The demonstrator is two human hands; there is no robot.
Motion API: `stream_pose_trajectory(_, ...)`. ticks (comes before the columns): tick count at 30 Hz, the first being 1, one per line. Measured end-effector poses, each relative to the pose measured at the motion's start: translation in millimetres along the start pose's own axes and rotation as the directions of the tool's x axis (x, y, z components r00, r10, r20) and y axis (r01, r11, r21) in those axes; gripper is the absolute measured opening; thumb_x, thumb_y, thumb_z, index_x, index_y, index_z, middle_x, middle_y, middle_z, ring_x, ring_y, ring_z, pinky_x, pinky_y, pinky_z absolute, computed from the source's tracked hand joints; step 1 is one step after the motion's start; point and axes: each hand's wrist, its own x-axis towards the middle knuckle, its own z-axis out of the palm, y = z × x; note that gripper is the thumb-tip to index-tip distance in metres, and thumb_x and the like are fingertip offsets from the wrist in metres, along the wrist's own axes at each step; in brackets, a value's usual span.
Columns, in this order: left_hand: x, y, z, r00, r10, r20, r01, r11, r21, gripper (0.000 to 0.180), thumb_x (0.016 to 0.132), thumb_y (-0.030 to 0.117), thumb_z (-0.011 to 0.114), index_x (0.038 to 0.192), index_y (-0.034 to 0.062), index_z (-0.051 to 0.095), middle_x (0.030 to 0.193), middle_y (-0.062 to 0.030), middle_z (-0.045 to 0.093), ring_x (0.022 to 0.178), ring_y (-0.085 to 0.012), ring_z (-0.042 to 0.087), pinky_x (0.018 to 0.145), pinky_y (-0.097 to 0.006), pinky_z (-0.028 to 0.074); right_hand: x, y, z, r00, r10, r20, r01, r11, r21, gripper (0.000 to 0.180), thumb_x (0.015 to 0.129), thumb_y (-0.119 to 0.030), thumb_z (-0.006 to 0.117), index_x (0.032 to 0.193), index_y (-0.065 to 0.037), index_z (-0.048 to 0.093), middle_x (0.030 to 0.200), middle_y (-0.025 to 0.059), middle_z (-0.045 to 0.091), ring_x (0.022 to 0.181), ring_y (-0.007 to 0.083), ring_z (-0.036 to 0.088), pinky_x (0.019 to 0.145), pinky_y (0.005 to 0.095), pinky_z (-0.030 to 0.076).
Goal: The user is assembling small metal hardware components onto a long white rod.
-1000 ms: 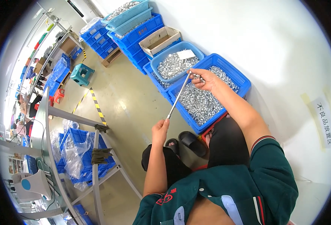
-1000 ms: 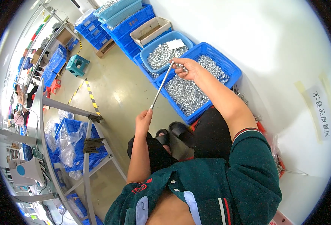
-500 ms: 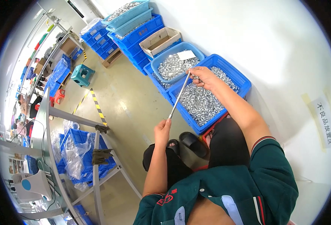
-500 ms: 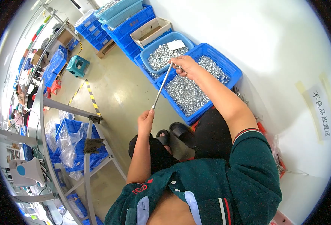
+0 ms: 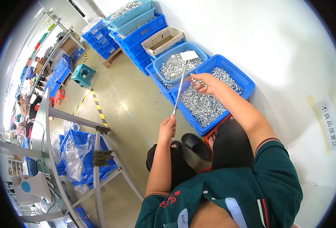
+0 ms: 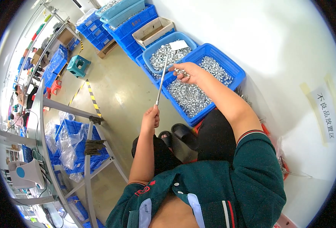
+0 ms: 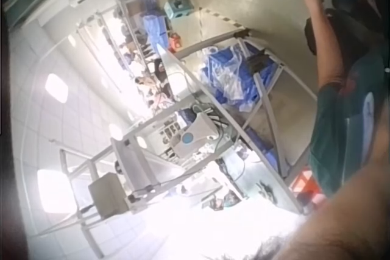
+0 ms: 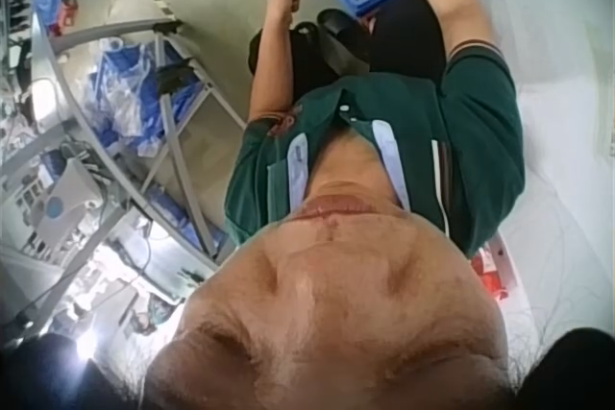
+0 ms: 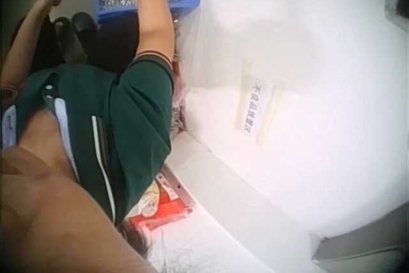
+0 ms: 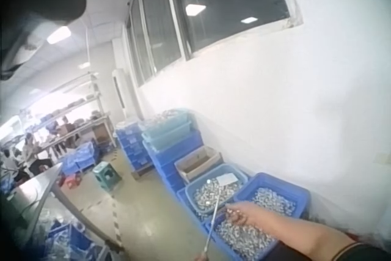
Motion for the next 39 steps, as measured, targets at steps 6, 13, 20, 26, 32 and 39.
stream_pose_trajectory(6,-4,-1,-2,0.998,0.048,-0.041,-0.045,0.997,0.070,0.034,0.088,0.034,0.049,0.062,0.0138,0.039,0.047,0.0087,0.028,0.035,-0.0012,0.020,0.033,-0.019,0.013,-4,-8,-6,0.996,-0.053,0.070,0.037,0.976,0.217,0.025,0.084,-0.011,0.048,0.105,0.001,0.049,0.079,0.0068,0.050,0.049,0.0065,0.039,0.032,0.0152,0.025)
stream_pose_trajectory(13,-5,-9,-7,0.985,0.168,-0.050,-0.157,0.972,0.173,0.035,0.087,0.035,0.051,0.062,0.0132,0.041,0.048,0.0088,0.030,0.036,-0.0007,0.021,0.034,-0.019,0.015,-4,-9,-9,0.978,-0.206,0.042,0.184,0.935,0.303,0.020,0.081,-0.008,0.053,0.100,0.000,0.051,0.076,0.0043,0.050,0.049,0.0055,0.038,0.033,0.0155,0.026)
stream_pose_trajectory(20,-5,-13,-11,0.977,0.206,-0.047,-0.191,0.956,0.224,0.035,0.086,0.036,0.051,0.061,0.0134,0.042,0.049,0.0092,0.031,0.037,-0.0007,0.023,0.034,-0.019,0.016,-4,-10,-12,0.977,-0.190,0.093,0.148,0.928,0.342,0.019,0.083,-0.012,0.051,0.100,-0.002,0.051,0.073,0.0046,0.050,0.047,0.0064,0.038,0.033,0.0168,0.028)
stream_pose_trajectory(26,-5,-13,-13,0.972,0.229,-0.049,-0.211,0.946,0.247,0.035,0.087,0.034,0.051,0.060,0.0134,0.043,0.048,0.0097,0.031,0.038,-0.0006,0.024,0.035,-0.019,0.016,-6,-12,-9,0.980,-0.168,0.110,0.121,0.931,0.345,0.019,0.084,-0.013,0.051,0.100,-0.002,0.052,0.071,0.0038,0.051,0.047,0.0062,0.040,0.033,0.0168,0.028)
stream_pose_trajectory(32,-5,-13,-15,0.972,0.230,-0.041,-0.212,0.944,0.252,0.034,0.087,0.033,0.051,0.060,0.0133,0.042,0.049,0.0096,0.031,0.038,-0.0009,0.024,0.035,-0.019,0.016,-7,-10,-9,0.970,-0.169,0.176,0.103,0.938,0.331,0.019,0.084,-0.016,0.054,0.097,-0.002,0.053,0.068,0.0026,0.051,0.045,0.0059,0.039,0.033,0.0164,0.028)
stream_pose_trajectory(39,-2,-16,-14,0.965,0.259,-0.032,-0.241,0.934,0.264,0.034,0.087,0.033,0.051,0.060,0.0129,0.043,0.049,0.0092,0.032,0.039,-0.0011,0.025,0.035,-0.019,0.017,-6,-14,-12,0.979,-0.054,0.196,0.007,0.972,0.234,0.017,0.085,-0.016,0.054,0.095,-0.003,0.053,0.066,0.0010,0.051,0.042,0.0050,0.037,0.030,0.0148,0.024)
